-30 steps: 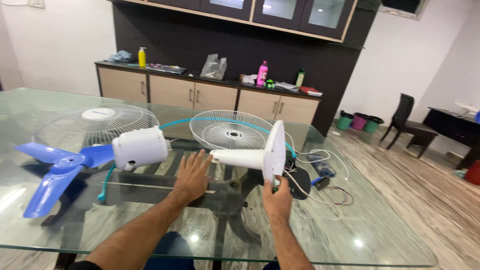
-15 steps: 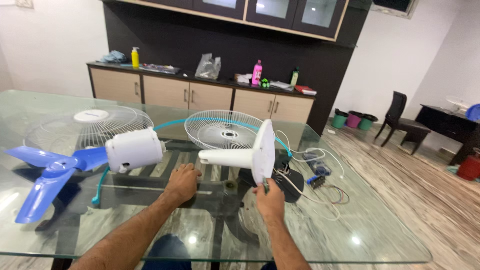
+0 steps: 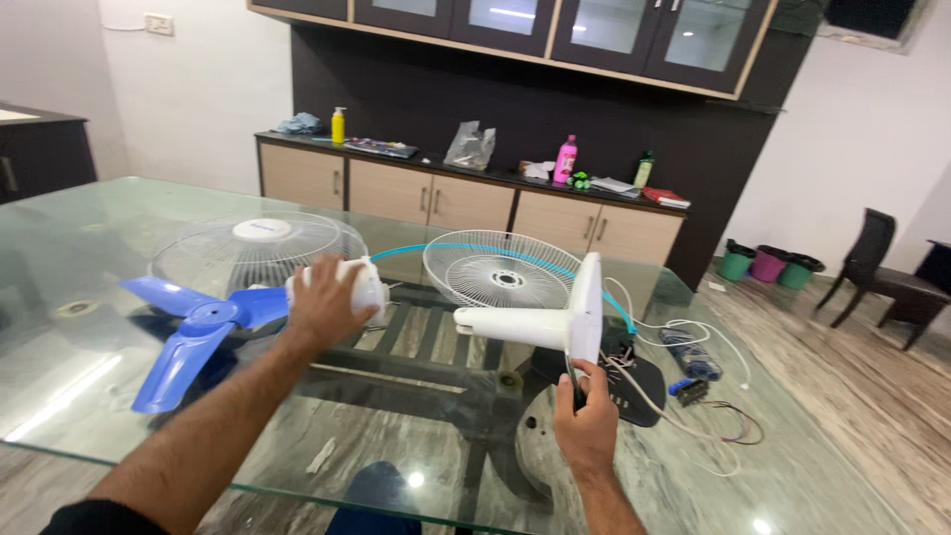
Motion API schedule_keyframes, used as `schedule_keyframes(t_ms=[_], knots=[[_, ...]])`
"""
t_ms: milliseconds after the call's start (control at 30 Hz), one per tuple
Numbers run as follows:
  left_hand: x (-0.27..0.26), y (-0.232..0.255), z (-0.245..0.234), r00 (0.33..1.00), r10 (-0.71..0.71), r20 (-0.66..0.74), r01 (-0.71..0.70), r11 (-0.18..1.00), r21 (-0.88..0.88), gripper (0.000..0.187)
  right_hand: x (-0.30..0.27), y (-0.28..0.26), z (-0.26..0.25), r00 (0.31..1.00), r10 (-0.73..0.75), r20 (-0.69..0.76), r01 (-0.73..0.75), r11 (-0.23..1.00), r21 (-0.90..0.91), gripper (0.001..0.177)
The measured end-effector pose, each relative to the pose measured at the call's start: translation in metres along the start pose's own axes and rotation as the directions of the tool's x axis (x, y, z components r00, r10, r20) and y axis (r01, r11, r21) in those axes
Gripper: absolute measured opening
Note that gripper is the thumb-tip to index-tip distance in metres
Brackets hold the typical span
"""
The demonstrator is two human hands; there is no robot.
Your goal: The person assembles a disassembled table fan on a glass table. They attach the motor housing to the fan base, secure it with a screwdriver, and connect the power cord. The fan blades and cage remain separate on the table.
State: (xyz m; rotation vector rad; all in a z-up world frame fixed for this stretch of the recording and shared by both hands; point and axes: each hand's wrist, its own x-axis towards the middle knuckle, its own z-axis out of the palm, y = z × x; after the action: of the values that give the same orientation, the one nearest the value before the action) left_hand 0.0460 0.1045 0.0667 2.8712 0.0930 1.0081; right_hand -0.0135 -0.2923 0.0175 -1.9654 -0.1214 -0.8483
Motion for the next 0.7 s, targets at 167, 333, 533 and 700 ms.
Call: schedule_keyframes(t_ms=[167, 333, 533, 700], knots=[[0.003, -0.063, -0.015, 0.918, -0.201, 0.341, 0.187, 0.979, 0.076, 0.109, -0.005, -0.004, 0.008, 0.981, -0.068, 0.183, 0.069, 0.998, 0.002, 0.022], [0.003, -0.096, 0.005, 0.923, -0.142, 0.359, 0.177, 0.982, -0.068, 0.109, -0.007, -0.004, 0.009, 0.978, -0.079, 0.194, 0.090, 0.995, -0.048, 0.020], [0.000, -0.114, 0.012, 0.947, -0.030, 0.319, 0.120, 0.957, -0.264, 0.110, -0.005, -0.010, 0.008, 0.954, 0.066, 0.292, -0.035, 0.993, -0.111, 0.019], [-0.002, -0.094, 0.014, 0.960, -0.046, 0.275, 0.126, 0.952, -0.279, 0.124, -0.006, -0.017, 0.006, 0.966, 0.010, 0.258, 0.007, 0.998, -0.065, 0.019]])
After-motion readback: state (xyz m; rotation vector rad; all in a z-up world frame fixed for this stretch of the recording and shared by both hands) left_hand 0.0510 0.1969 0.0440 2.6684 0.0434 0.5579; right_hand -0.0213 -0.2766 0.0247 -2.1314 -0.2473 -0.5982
